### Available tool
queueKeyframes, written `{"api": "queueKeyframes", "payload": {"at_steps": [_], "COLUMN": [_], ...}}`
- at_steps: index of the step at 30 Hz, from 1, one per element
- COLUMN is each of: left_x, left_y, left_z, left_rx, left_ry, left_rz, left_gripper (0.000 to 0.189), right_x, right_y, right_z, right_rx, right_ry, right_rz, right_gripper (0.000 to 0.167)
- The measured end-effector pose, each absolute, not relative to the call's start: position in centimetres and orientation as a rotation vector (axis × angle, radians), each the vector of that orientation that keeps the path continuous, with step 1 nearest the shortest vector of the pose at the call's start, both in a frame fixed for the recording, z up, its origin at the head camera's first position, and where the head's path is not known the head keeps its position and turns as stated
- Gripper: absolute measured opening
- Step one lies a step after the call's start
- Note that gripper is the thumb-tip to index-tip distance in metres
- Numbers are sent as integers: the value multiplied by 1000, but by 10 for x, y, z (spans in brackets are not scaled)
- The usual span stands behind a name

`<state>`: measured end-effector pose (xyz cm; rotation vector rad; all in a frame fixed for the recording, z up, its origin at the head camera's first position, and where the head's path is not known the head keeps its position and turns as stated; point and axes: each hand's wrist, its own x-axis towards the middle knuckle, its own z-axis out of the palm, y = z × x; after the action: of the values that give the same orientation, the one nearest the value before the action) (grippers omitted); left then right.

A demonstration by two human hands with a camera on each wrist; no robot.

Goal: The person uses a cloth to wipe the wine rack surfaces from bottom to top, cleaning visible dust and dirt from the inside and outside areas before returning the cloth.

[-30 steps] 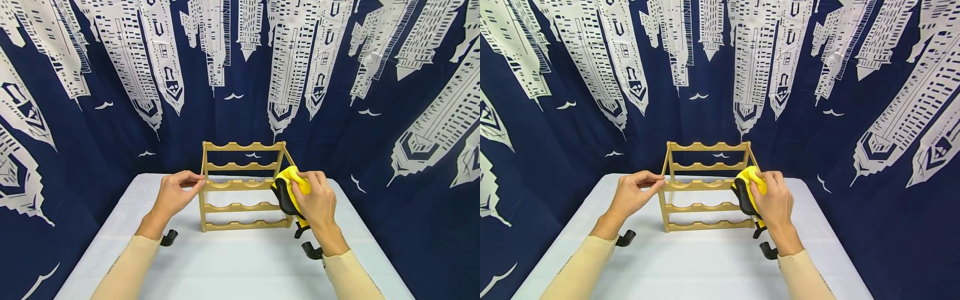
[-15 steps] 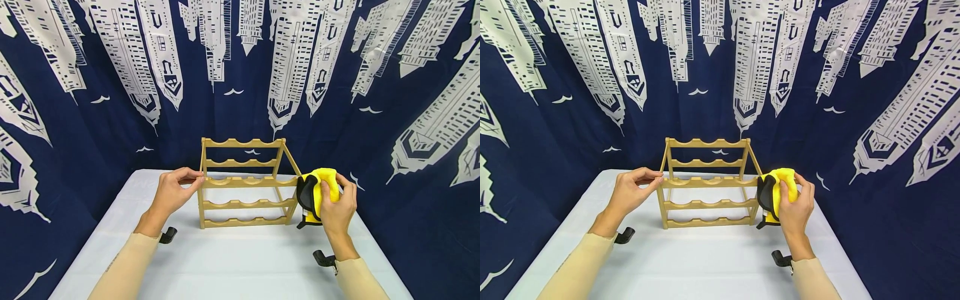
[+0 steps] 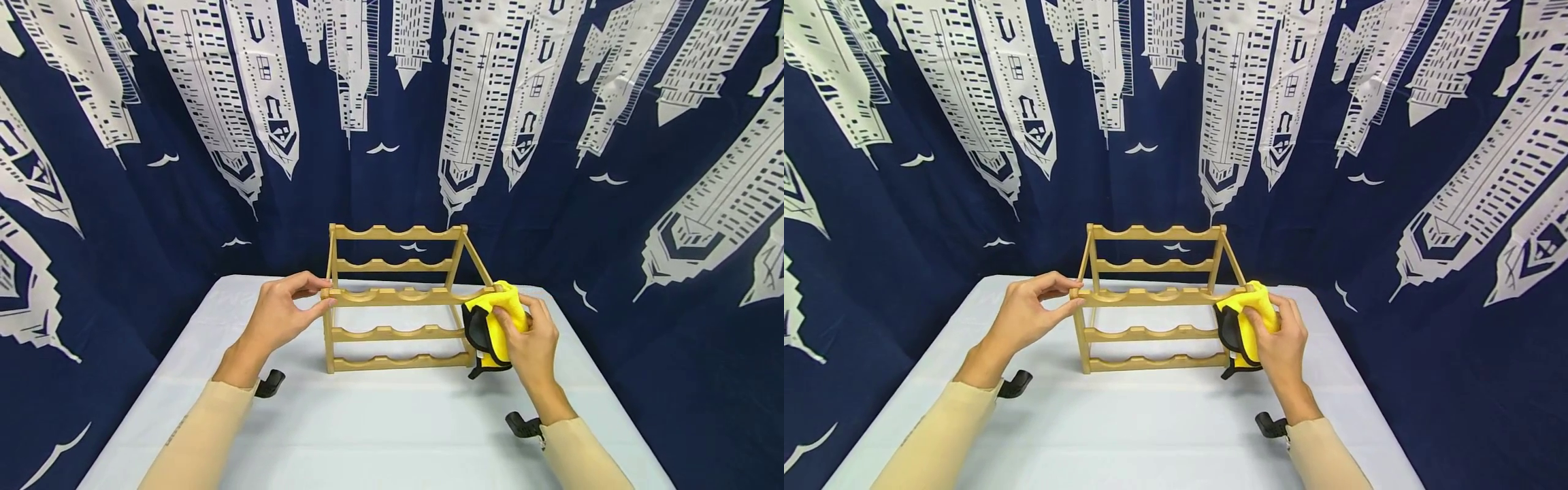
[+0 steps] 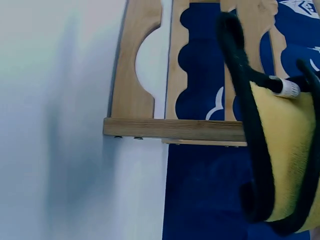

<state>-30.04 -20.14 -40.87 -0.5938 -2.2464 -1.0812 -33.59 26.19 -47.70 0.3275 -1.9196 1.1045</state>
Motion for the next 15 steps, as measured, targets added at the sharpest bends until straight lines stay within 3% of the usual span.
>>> {"api": "queueKeyframes", "payload": {"at_steps": [15], "left_x": [-303], "left_y": [-209], "left_z": [-403], "left_rx": [-643], "left_ry": [-2304], "left_rz": [-1088], "left_gripper": [25], "right_x": [-327], "right_y": [266], "right_z": [-503], "right_rx": [278], "right_ry": [-2273], "right_rz": [903], "right_gripper": [30]}}
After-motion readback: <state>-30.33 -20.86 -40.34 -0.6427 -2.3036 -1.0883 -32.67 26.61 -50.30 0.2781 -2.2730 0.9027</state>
